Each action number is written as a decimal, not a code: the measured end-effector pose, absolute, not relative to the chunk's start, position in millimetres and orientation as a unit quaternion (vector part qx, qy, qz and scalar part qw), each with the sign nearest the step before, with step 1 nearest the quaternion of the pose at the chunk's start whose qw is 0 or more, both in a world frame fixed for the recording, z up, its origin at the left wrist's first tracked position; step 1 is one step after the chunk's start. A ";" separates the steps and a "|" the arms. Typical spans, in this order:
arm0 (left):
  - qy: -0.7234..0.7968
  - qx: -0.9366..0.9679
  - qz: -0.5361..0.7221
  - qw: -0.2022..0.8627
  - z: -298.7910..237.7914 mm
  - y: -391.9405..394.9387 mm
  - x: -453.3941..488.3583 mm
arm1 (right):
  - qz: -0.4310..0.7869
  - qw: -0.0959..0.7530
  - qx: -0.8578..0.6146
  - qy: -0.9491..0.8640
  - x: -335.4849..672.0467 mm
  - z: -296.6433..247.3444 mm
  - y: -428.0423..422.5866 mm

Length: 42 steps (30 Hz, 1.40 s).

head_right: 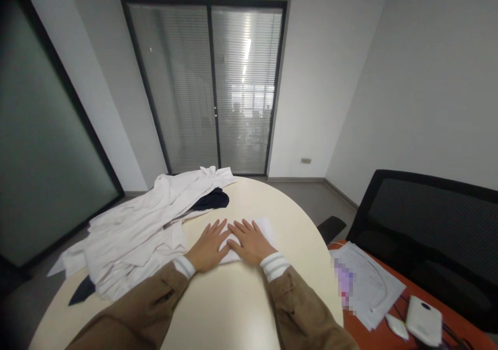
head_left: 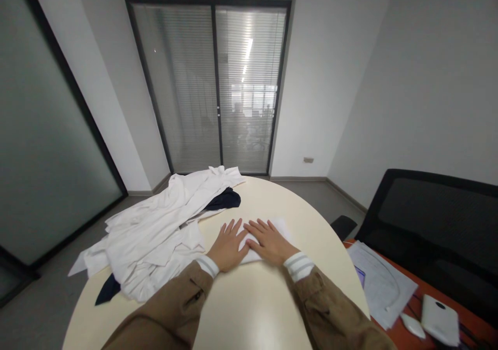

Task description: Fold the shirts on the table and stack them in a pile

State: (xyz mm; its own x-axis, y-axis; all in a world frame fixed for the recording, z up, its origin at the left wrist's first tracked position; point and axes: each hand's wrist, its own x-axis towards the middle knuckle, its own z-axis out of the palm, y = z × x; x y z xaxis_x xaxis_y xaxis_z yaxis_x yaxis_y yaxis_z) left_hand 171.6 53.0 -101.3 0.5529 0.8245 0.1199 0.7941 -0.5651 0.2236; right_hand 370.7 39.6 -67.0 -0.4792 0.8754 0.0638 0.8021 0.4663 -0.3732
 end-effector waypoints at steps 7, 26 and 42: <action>0.485 0.863 0.089 0.108 -102.9 58.9 166.3 | 0.150 0.070 -0.620 -0.767 385.3 -87.2 52.0; 0.446 0.856 0.260 -0.017 -84.6 54.2 167.9 | 0.094 0.123 -0.541 -0.827 383.5 -82.9 42.0; 0.404 0.893 0.196 0.036 -94.8 47.7 168.7 | -0.047 0.081 -0.669 -0.737 393.2 -95.2 51.8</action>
State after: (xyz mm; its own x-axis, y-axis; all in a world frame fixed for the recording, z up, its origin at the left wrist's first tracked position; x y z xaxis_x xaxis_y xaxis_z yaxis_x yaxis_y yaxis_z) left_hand 168.7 47.7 -94.8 0.5974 0.7348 0.3213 0.7068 -0.6717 0.2219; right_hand 393.2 51.8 -95.2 -0.0906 0.9792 0.1817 0.9943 0.0994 -0.0398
